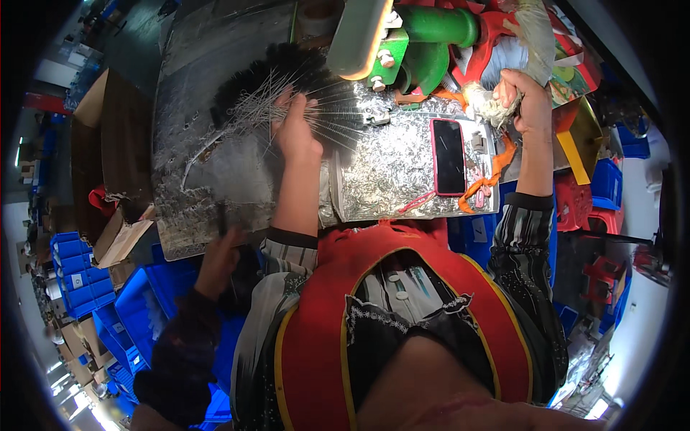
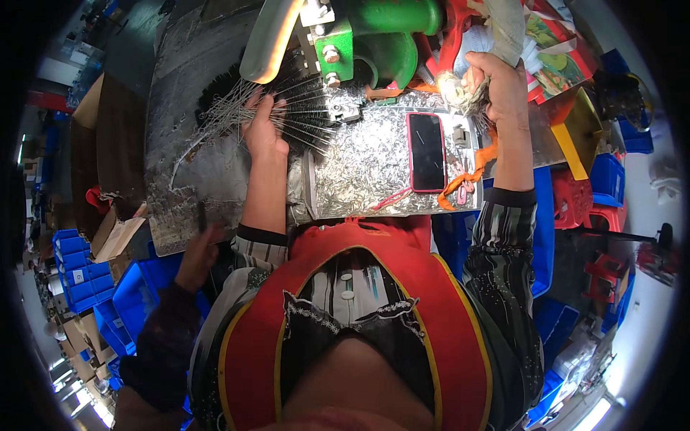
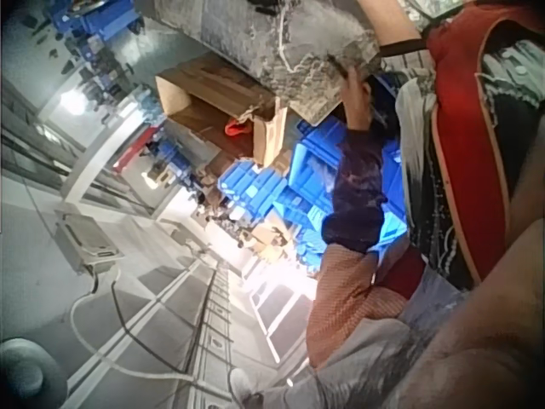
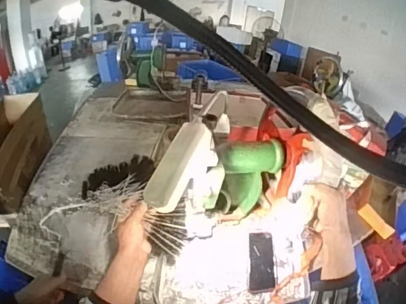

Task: Sort and bundle synthetic brush bristles at a manufacturing workstation.

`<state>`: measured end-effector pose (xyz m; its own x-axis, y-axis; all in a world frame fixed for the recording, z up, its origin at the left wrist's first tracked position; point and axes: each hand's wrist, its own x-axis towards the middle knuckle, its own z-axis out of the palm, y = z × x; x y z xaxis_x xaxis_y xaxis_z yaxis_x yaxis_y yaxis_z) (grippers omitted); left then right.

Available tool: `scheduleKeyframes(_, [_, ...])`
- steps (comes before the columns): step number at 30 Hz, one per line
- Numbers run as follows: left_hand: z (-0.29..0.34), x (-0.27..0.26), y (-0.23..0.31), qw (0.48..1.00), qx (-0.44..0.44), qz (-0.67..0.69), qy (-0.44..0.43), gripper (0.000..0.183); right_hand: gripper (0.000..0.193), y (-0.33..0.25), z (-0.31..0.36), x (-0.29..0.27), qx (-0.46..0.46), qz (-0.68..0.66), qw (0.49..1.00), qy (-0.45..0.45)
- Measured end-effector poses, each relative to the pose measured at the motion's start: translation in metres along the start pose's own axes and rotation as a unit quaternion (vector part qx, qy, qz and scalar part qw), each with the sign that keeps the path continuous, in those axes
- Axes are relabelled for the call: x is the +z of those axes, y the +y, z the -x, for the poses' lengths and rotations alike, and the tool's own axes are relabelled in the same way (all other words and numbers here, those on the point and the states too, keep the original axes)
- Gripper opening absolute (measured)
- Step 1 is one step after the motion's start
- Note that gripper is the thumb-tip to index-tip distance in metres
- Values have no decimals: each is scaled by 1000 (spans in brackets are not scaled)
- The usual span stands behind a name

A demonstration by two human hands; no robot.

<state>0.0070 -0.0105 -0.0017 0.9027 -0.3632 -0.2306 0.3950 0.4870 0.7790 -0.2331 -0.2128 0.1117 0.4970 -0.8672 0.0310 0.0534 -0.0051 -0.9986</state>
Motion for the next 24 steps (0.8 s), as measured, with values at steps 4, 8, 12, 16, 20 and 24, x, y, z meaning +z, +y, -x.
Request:
scheduleKeyframes(4, [-2,-2,0,1000,10,10,-9,26,36,-5,-4,0,12,11,1000,-5])
scheduleKeyframes(8, [-1,0,3,999,24,23,-11,25,31,28,-3,0,-104,-34,993,41])
scheduleKeyframes(12, [-7,-1,1,997,4,68,-28,27,28,97,-17,-11,-365,254,893,71])
scheduleKeyframes(16, [-9,-7,4,996,-19,78,-27,26,29,56,-5,-3,-115,-56,991,50])
scheduleKeyframes(20, [-10,-6,0,997,-3,72,-10,25,33,16,2,4,-50,-14,999,-3])
scheduleKeyframes(24, [-11,0,1,998,-4,69,-6,24,37,-1,0,1,0,-2,1000,3])
